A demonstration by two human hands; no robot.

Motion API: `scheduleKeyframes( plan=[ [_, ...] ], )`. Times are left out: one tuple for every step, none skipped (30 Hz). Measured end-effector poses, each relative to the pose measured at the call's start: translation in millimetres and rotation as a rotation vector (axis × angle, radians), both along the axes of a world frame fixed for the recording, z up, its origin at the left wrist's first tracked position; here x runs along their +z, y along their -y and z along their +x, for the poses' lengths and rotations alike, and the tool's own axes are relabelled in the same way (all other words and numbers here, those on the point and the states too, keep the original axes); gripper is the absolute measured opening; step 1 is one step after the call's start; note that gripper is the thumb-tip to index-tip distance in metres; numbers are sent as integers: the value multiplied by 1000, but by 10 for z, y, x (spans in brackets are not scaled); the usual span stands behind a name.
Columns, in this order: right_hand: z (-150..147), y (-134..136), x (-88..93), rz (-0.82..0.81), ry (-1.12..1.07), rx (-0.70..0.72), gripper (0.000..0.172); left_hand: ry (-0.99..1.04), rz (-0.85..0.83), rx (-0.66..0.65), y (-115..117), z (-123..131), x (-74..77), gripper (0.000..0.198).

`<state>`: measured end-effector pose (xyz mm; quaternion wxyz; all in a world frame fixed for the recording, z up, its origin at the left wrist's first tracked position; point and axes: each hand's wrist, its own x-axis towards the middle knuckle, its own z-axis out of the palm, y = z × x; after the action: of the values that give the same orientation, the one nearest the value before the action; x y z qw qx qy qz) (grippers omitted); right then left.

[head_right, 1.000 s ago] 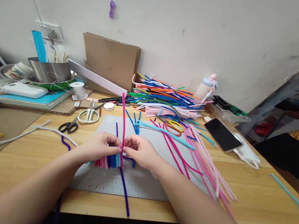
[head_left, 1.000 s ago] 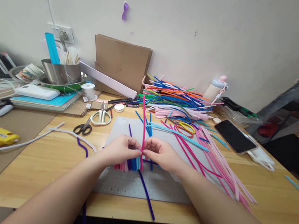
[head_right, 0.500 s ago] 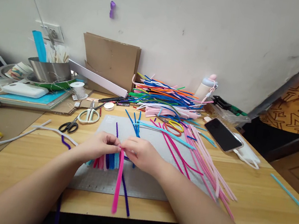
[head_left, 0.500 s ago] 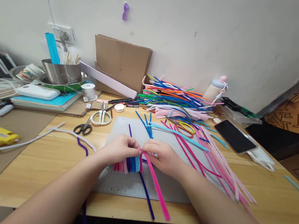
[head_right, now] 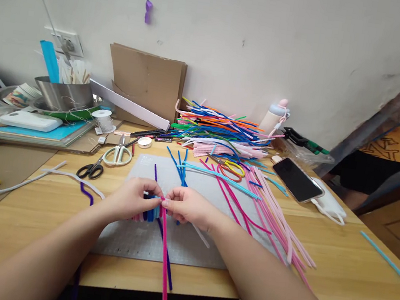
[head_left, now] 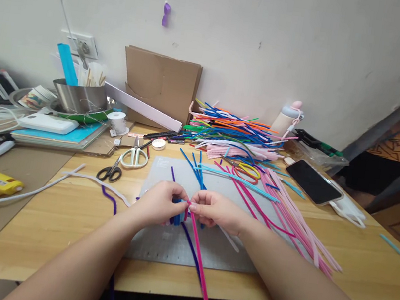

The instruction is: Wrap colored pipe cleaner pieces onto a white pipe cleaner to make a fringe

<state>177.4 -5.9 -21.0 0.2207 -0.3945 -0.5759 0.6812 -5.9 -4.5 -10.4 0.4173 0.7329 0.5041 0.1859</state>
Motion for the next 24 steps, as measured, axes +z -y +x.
scheduleKeyframes(
  plan=[
    [-6,-1,-3,17,0,0,29,-3,-4,2,-4,-2,0,27],
    [-15,-3,-2,37,3,-4,30,-6,5,1,-9,-5,1,27],
    [-25,-4,1,66,9,-10,30,-8,24,-2,-16,-9,4,27],
    [-35,-4,4,102,16,-18,30,-7,46,-10,-23,-14,9,25],
    [-45,-3,6,153,22,-32,29,-4,61,-19,-30,-19,13,24],
    [-52,-3,5,217,34,-48,28,3,66,-29,-37,-24,18,23],
    [-58,-2,1,287,50,-65,27,11,60,-39,-42,-29,21,23],
    [-62,-1,-6,352,68,-82,25,20,50,-44,-45,-33,24,23],
    [-65,-1,-15,402,84,-99,24,29,39,-46,-47,-37,25,23],
    [-66,-1,-24,430,92,-115,22,35,34,-44,-48,-39,25,23],
    [-68,-2,-31,431,92,-123,21,38,34,-40,-48,-41,25,23],
    [-69,-4,-35,410,81,-129,21,42,37,-34,-48,-42,23,23],
    [-72,-5,-35,379,62,-133,22,46,36,-28,-48,-43,20,24],
    [-74,-6,-30,352,44,-139,23,52,31,-20,-50,-45,16,24],
    [-77,-5,-21,333,29,-146,24,58,23,-10,-53,-47,11,24],
    [-79,-4,-9,323,18,-154,24,63,12,-1,-56,-49,5,25],
    [-80,-2,6,321,11,-162,24,68,2,7,-61,-52,-1,24],
    [-80,1,20,318,11,-169,23,73,-5,13,-66,-56,-8,24],
    [-79,4,33,308,20,-170,24,79,-11,15,-70,-59,-14,24],
    [-77,6,43,291,34,-165,25,87,-17,11,-74,-61,-21,24],
    [-74,8,50,271,49,-152,26,97,-24,4,-78,-62,-27,25],
    [-71,8,52,251,62,-135,27,106,-32,-2,-82,-62,-33,25],
    [-68,7,51,235,70,-118,29,113,-38,-3,-85,-60,-39,25],
    [-65,3,45,227,74,-104,30,121,-38,1,-88,-57,-44,24]
  ],
)
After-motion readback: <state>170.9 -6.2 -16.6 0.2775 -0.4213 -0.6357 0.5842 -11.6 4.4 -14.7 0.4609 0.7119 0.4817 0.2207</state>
